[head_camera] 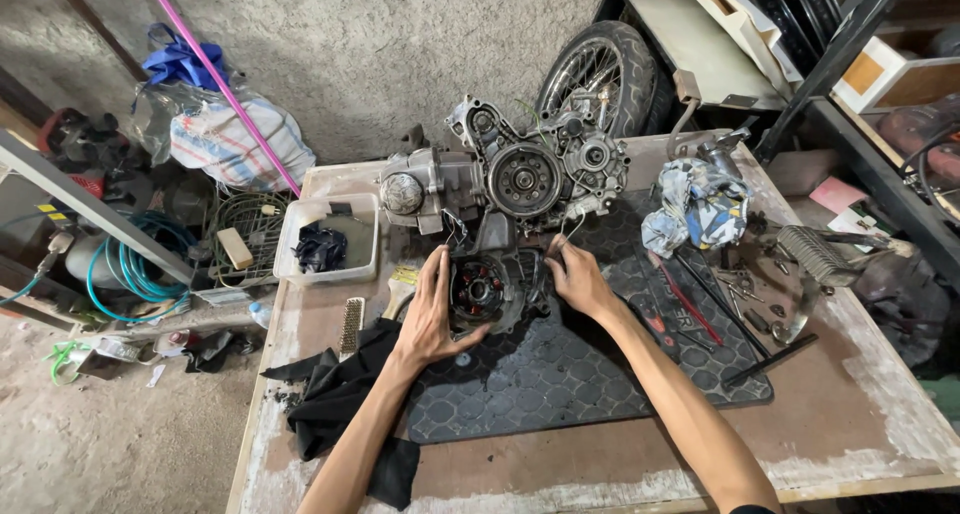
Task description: Repairing a motorcycle engine by cleaning and inspecting internal components with a small tool
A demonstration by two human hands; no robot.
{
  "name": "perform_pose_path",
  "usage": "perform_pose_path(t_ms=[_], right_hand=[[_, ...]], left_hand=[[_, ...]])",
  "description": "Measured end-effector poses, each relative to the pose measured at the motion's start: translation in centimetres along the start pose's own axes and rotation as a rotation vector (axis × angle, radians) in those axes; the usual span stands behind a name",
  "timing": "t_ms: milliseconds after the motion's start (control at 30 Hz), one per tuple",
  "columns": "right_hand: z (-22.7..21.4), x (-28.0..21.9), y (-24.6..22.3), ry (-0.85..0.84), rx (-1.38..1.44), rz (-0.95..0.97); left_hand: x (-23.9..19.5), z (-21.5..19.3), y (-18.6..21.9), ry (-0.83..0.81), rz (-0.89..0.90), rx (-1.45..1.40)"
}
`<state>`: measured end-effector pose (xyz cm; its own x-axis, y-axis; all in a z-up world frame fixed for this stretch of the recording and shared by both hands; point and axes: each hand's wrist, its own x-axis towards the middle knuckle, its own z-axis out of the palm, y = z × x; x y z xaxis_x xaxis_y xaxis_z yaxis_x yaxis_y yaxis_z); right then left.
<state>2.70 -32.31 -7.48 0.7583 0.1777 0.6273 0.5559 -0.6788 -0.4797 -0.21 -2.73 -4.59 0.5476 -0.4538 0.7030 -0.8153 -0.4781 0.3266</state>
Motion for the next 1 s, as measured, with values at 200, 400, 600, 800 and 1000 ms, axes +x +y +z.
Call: perform_pose_path(t_ms=[200,400,600,800,1000], right_hand=[[0.2,-1.4,0.2,-0.004,0.093,0.054],[0.3,-0.5,1.5,0.127,-0.003,-0.053],[1.1,-0.8,2.1,0.083,0.045,-0.059],[0.7,0.1,1.8,0.127,0.034,-0.05],[0.6,-0.3,1.7,0.108,0.037,-0.041]], left_hand=[[0.6,-2.4,1.6,-0.114,-0.077,-0.134],[1.5,-2.0,3.7,-0.143,-0.198,-0.02],[1.0,-0.8,2.8,-0.14,-0.204,0.11],[0.9,-0.5,2.4,-0.103,-0.18,0.126],[0.8,-0.5,2.4,-0.079,-0.174,0.103]])
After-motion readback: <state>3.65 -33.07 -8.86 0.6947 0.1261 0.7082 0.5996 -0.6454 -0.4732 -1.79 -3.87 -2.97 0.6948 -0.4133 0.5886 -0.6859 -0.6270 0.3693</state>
